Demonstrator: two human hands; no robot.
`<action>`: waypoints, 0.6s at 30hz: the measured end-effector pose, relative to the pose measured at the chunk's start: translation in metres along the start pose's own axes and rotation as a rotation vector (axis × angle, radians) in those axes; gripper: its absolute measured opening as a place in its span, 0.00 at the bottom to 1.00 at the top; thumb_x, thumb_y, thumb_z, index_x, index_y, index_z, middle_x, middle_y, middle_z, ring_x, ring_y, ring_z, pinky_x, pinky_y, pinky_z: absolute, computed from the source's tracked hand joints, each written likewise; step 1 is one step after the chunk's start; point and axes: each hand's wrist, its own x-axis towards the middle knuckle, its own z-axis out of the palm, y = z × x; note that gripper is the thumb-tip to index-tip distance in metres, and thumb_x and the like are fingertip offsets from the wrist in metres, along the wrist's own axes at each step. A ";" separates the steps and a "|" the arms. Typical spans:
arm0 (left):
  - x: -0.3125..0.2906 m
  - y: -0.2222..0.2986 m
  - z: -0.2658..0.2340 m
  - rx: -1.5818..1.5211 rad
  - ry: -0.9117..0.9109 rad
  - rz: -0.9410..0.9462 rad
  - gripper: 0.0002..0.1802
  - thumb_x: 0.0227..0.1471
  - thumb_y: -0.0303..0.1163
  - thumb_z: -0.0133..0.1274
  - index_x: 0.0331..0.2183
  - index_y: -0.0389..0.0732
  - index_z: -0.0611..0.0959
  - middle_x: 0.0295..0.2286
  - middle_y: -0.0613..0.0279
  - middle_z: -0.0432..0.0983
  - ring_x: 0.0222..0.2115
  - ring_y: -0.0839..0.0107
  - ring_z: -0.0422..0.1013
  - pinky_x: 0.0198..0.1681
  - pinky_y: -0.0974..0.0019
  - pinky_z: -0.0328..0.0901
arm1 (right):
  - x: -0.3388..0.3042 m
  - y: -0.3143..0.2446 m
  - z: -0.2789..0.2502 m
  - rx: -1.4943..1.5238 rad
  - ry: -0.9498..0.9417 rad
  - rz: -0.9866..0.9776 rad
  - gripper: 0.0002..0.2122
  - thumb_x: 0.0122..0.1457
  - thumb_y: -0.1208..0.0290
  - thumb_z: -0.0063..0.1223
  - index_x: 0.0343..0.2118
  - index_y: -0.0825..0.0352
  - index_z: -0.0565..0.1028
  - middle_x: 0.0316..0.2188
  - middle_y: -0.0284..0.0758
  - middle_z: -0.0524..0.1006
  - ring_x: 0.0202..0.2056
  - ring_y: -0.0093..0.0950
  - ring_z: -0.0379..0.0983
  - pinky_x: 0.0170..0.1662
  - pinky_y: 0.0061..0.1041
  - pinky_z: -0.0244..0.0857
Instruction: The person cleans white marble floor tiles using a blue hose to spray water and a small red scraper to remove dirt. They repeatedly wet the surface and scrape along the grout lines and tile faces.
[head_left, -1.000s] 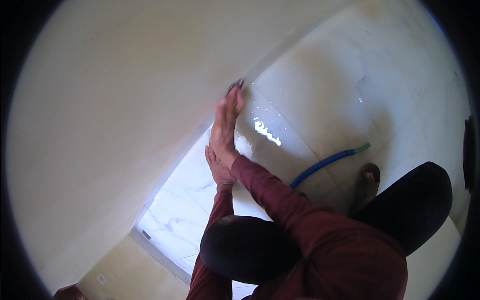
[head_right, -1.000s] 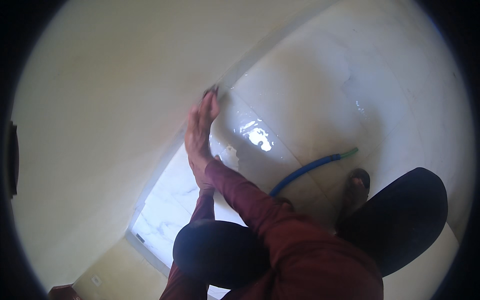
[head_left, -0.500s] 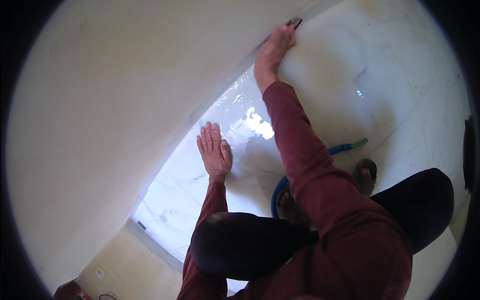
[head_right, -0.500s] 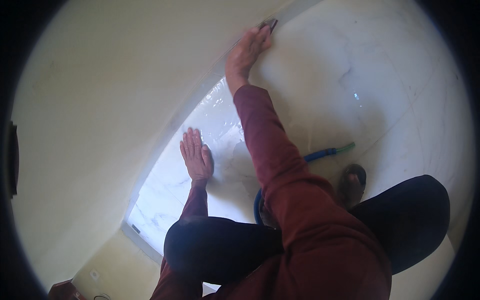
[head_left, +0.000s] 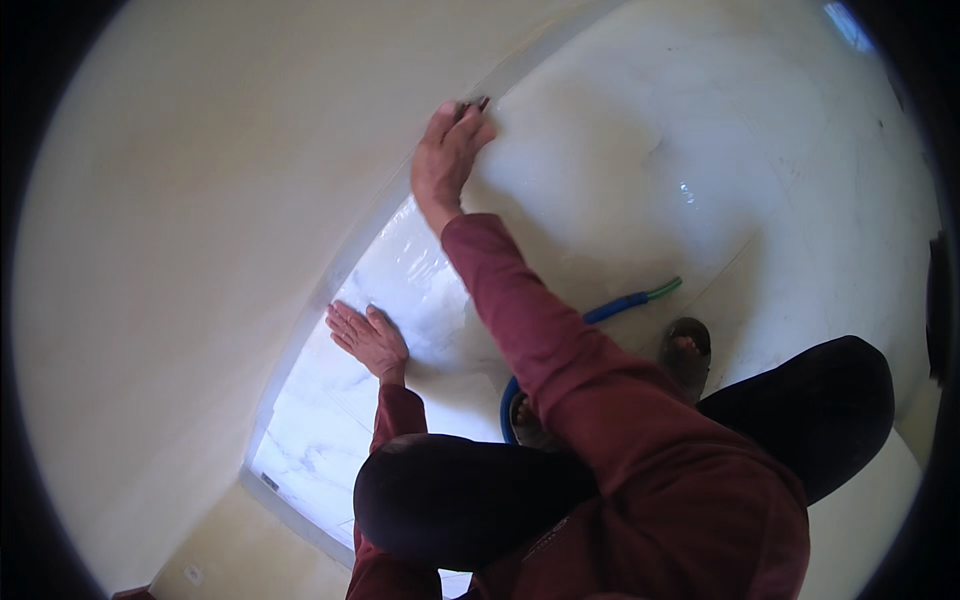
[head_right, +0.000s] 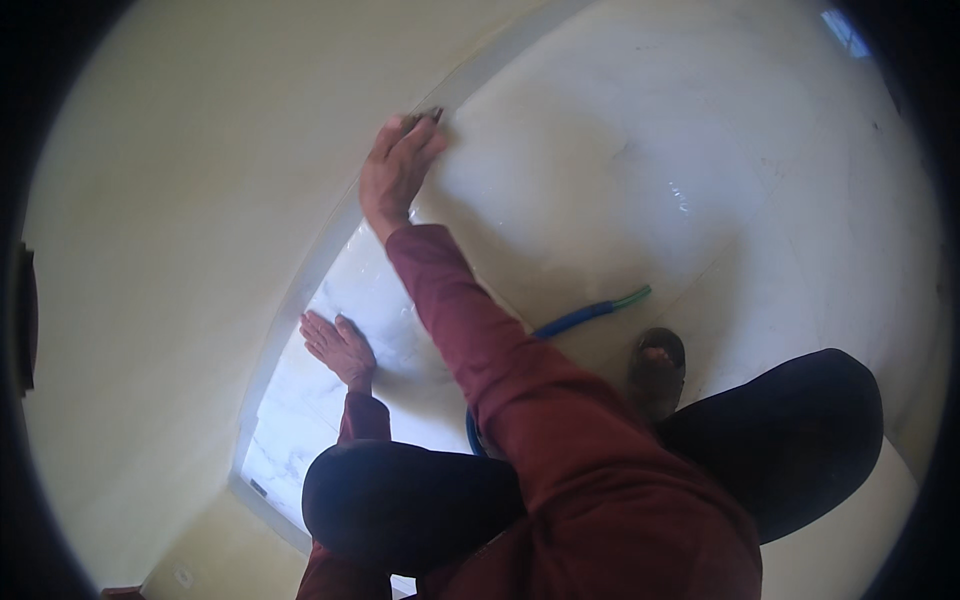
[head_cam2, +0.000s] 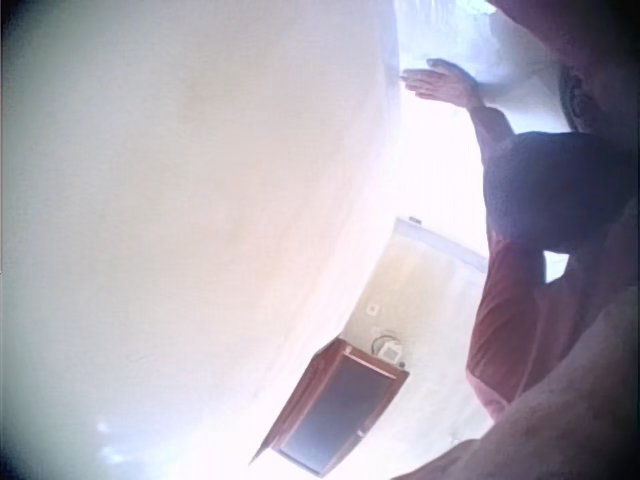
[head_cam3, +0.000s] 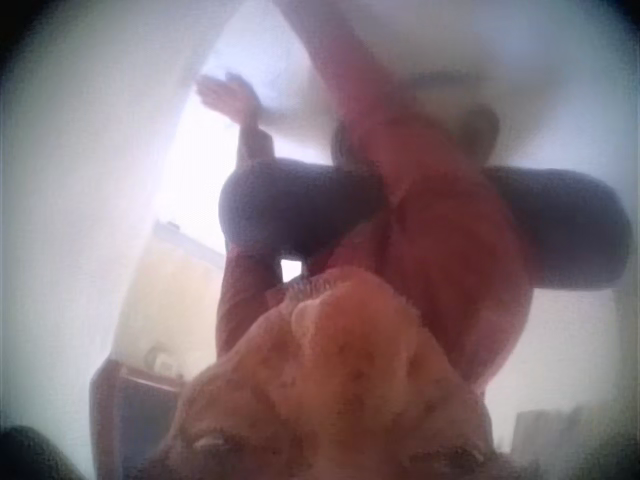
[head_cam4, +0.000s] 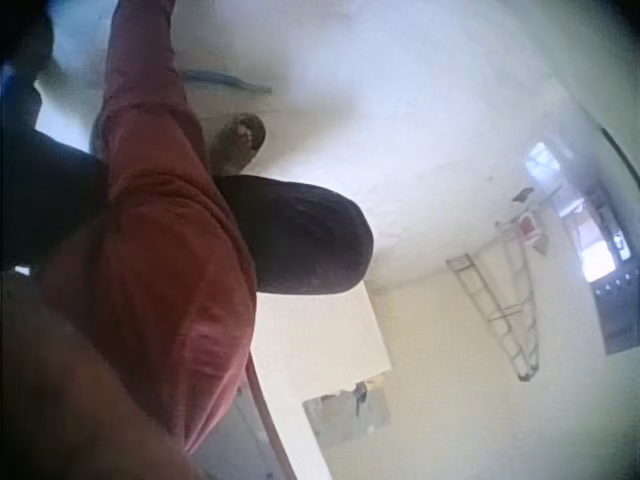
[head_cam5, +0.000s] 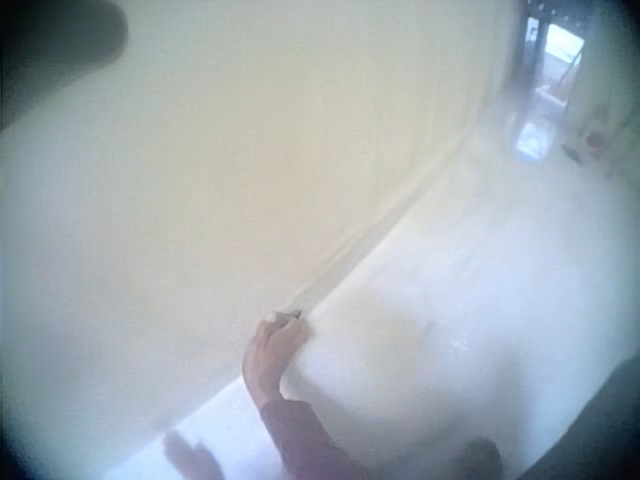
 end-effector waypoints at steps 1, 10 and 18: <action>0.003 -0.001 0.001 0.015 0.013 0.017 0.39 0.69 0.49 0.32 0.70 0.32 0.51 0.70 0.42 0.42 0.72 0.47 0.37 0.72 0.46 0.31 | 0.002 0.000 0.005 -0.001 0.033 0.012 0.16 0.71 0.64 0.46 0.49 0.74 0.64 0.49 0.52 0.64 0.47 0.47 0.66 0.51 0.41 0.64; -0.003 -0.019 0.000 0.044 0.018 0.016 0.39 0.70 0.50 0.31 0.70 0.33 0.51 0.71 0.44 0.43 0.72 0.50 0.38 0.73 0.48 0.32 | 0.213 0.036 -0.228 -0.754 -0.094 -1.043 0.13 0.50 0.81 0.54 0.38 0.59 0.80 0.35 0.32 0.77 0.40 0.34 0.76 0.43 0.38 0.70; -0.001 -0.008 0.006 0.062 0.001 -0.012 0.39 0.70 0.51 0.28 0.70 0.35 0.49 0.71 0.46 0.42 0.72 0.52 0.37 0.73 0.50 0.31 | 0.386 0.089 -0.262 -0.849 -0.107 -0.925 0.14 0.63 0.63 0.54 0.49 0.60 0.79 0.50 0.41 0.77 0.50 0.40 0.76 0.54 0.41 0.71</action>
